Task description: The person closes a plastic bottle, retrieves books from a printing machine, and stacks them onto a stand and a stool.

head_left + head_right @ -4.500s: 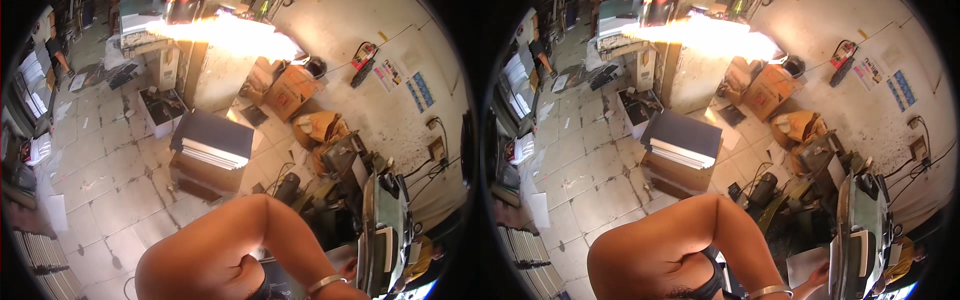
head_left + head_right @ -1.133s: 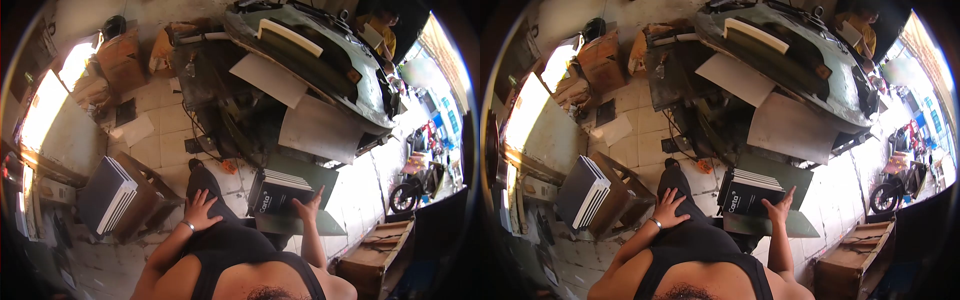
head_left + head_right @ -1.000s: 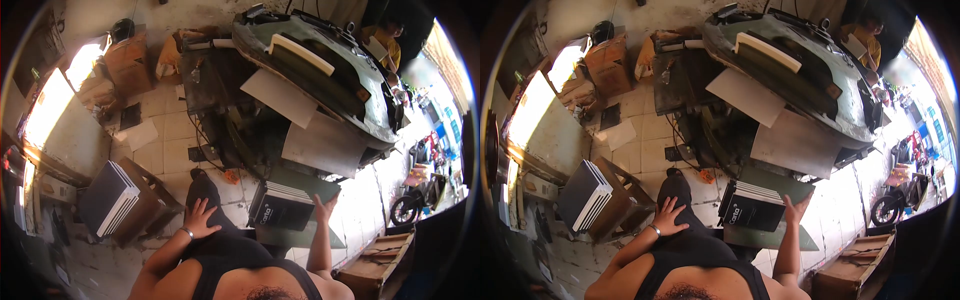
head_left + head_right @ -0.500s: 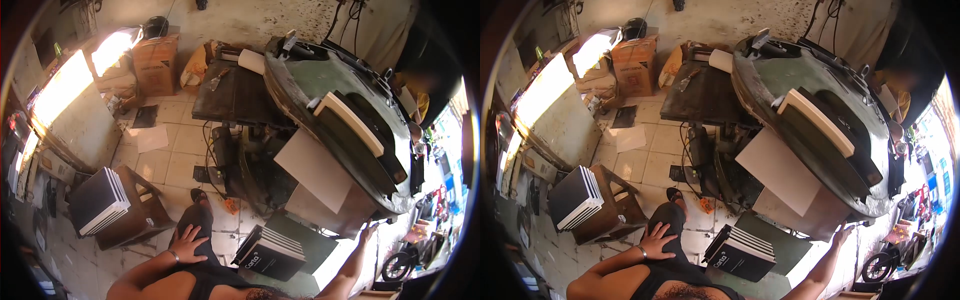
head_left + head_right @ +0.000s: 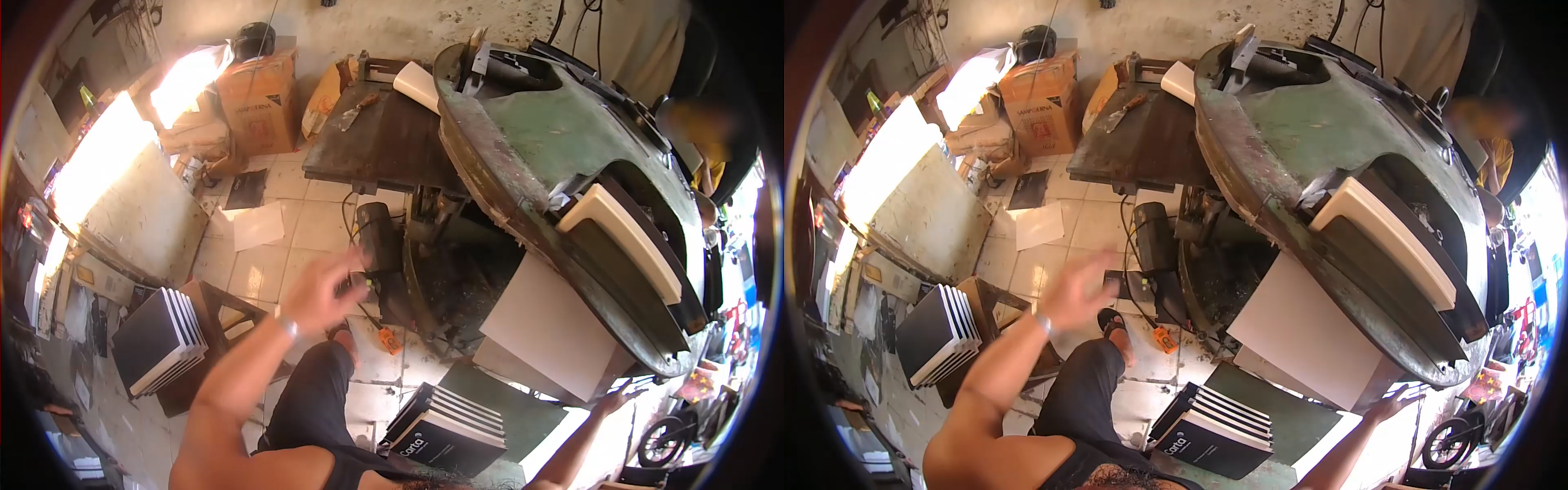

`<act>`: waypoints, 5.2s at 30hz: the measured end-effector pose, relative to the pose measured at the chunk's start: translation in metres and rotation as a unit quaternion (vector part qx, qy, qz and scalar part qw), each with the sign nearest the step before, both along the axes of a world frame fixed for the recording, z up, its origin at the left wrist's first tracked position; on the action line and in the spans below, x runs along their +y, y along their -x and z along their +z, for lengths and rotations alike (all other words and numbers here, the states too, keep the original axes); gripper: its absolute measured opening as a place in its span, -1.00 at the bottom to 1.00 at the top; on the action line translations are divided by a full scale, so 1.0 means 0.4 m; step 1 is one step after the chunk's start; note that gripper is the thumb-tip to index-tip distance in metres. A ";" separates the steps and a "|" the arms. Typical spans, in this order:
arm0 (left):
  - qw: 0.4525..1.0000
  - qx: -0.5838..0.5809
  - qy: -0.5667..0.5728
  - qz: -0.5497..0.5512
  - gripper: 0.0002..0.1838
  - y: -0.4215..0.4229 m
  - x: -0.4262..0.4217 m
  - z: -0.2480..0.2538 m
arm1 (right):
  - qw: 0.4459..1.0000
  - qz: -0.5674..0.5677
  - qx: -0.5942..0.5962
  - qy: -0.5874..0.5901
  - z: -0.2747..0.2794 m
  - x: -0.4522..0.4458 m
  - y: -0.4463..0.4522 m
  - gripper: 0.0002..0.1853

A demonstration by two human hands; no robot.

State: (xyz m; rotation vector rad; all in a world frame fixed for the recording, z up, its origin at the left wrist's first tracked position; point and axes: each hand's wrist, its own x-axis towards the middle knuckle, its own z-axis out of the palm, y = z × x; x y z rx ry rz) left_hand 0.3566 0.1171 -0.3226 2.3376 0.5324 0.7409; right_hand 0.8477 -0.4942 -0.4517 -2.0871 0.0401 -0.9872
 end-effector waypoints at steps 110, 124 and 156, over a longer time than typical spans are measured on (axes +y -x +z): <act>0.898 0.360 0.250 -0.027 0.05 0.557 -0.391 -0.426 | 0.809 0.450 0.158 0.343 0.313 1.726 0.273 -0.09; 0.883 0.361 0.299 -0.017 0.12 0.568 -0.377 -0.467 | 0.807 0.455 0.141 0.349 0.317 1.931 0.102 -0.06; 0.913 0.392 0.114 -0.002 0.10 0.523 -0.405 -0.384 | 0.647 0.688 0.165 0.285 0.236 0.870 1.061 -0.31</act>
